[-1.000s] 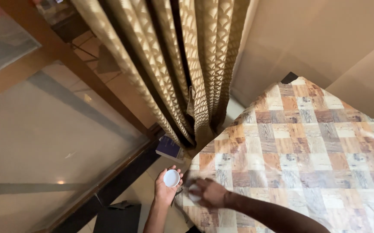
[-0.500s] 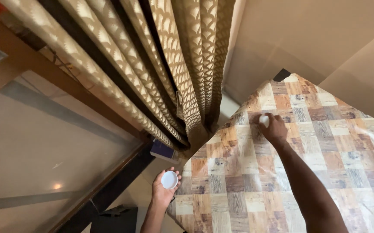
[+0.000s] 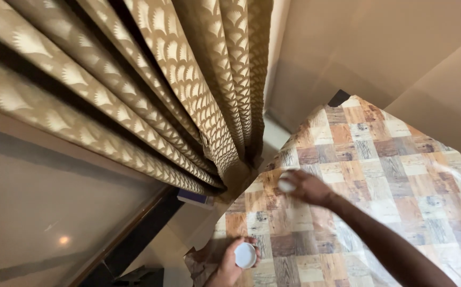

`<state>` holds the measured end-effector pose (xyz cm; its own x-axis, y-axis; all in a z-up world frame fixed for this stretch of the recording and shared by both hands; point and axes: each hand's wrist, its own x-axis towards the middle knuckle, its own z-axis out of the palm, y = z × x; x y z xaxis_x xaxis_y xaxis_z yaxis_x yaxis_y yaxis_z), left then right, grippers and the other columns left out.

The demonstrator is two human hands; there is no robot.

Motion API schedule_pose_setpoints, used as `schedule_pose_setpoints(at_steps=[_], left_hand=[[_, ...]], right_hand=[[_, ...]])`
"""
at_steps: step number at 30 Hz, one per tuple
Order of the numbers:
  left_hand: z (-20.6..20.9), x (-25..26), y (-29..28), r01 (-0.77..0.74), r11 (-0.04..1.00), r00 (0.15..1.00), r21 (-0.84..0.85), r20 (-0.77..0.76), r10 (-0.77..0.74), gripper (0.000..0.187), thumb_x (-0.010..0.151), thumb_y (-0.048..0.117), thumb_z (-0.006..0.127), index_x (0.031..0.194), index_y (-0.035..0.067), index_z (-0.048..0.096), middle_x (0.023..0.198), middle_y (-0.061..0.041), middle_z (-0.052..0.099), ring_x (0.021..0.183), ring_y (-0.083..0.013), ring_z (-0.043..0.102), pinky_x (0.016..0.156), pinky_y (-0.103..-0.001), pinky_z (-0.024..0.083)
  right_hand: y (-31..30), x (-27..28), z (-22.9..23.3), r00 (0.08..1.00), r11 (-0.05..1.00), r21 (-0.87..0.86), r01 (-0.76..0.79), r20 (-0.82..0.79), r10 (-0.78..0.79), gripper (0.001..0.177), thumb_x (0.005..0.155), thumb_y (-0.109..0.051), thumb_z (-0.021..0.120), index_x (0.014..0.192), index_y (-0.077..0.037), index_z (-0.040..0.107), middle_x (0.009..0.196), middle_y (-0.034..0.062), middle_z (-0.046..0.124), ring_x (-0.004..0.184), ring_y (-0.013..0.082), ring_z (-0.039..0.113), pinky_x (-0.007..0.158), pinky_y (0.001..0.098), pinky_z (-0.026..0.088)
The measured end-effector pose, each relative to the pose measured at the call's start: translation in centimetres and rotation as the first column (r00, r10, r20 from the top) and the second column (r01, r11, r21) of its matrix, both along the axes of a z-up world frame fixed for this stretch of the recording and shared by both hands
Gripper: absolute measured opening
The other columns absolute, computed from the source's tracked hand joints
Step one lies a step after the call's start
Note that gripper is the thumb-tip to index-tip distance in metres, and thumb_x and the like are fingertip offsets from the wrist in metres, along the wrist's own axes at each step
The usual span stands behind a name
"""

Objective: The person cleans a rectangular table covered with a patterned tablecloth. They open a small white container and use a white cloth to wipe the table surface in circular and back-and-forth motions, covering the entire area.

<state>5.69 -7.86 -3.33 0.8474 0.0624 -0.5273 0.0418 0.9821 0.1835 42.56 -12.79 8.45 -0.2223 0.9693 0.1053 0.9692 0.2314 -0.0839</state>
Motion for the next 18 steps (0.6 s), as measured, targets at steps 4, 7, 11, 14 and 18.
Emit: schedule_pose_setpoints(at_steps=[4,7,11,14,18], left_hand=[[-0.7,1.0,-0.9,0.091,0.995,0.990,0.040,0.107,-0.095,0.048,0.104,0.042,0.048,0.123,0.001,0.064,0.095,-0.016,0.073,0.081,-0.0304,0.073,0.070,-0.042,0.058],[-0.9,2.0,-0.7,0.135,0.990,0.982,0.042,0.129,-0.139,0.049,0.105,0.042,0.049,0.124,0.000,0.063,0.099,-0.016,0.074,0.084,-0.0306,0.074,0.072,-0.041,0.058],[-1.2,3.3,-0.2,0.140,0.990,0.980,0.029,0.137,-0.142,0.049,0.106,0.043,0.049,0.125,0.000,0.062,0.102,-0.017,0.074,0.087,-0.0299,0.074,0.075,-0.041,0.059],[-1.3,4.4,0.0,0.160,0.987,0.985,0.021,0.066,-0.161,0.047,0.104,0.041,0.047,0.123,0.001,0.063,0.102,-0.018,0.074,0.087,-0.0316,0.075,0.073,-0.042,0.060],[-1.6,6.2,-0.5,0.166,0.986,0.978,-0.009,0.128,-0.164,0.045,0.104,0.037,0.044,0.122,0.000,0.062,0.107,-0.020,0.074,0.092,-0.0338,0.074,0.078,-0.044,0.061]], right_hand=[[0.7,11.6,-1.2,0.873,0.870,-0.085,0.485,-0.003,-0.487,0.045,0.092,-0.044,0.066,0.132,-0.023,0.061,0.141,0.0110,0.060,0.126,0.0342,0.059,0.095,0.0458,0.058],[0.2,18.3,-0.7,0.531,0.518,-0.189,0.835,0.023,-0.847,0.049,0.097,-0.039,0.067,0.144,-0.026,0.059,0.145,0.0204,0.055,0.124,0.0367,0.060,0.092,0.0486,0.059],[-0.1,20.3,-0.6,0.494,0.496,-0.030,0.868,-0.052,-0.868,0.056,0.092,-0.036,0.075,0.143,-0.021,0.060,0.137,0.0209,0.061,0.121,0.0393,0.063,0.097,0.0496,0.058],[1.4,16.6,-0.4,0.697,0.707,-0.090,0.702,-0.116,-0.707,0.061,0.083,-0.041,0.078,0.139,-0.023,0.060,0.139,0.0179,0.059,0.117,0.0372,0.064,0.096,0.0478,0.059],[2.0,10.4,0.6,0.928,0.929,0.028,0.369,-0.075,-0.366,0.055,0.087,-0.043,0.072,0.135,-0.020,0.060,0.136,0.0177,0.060,0.112,0.0333,0.066,0.093,0.0478,0.060]])
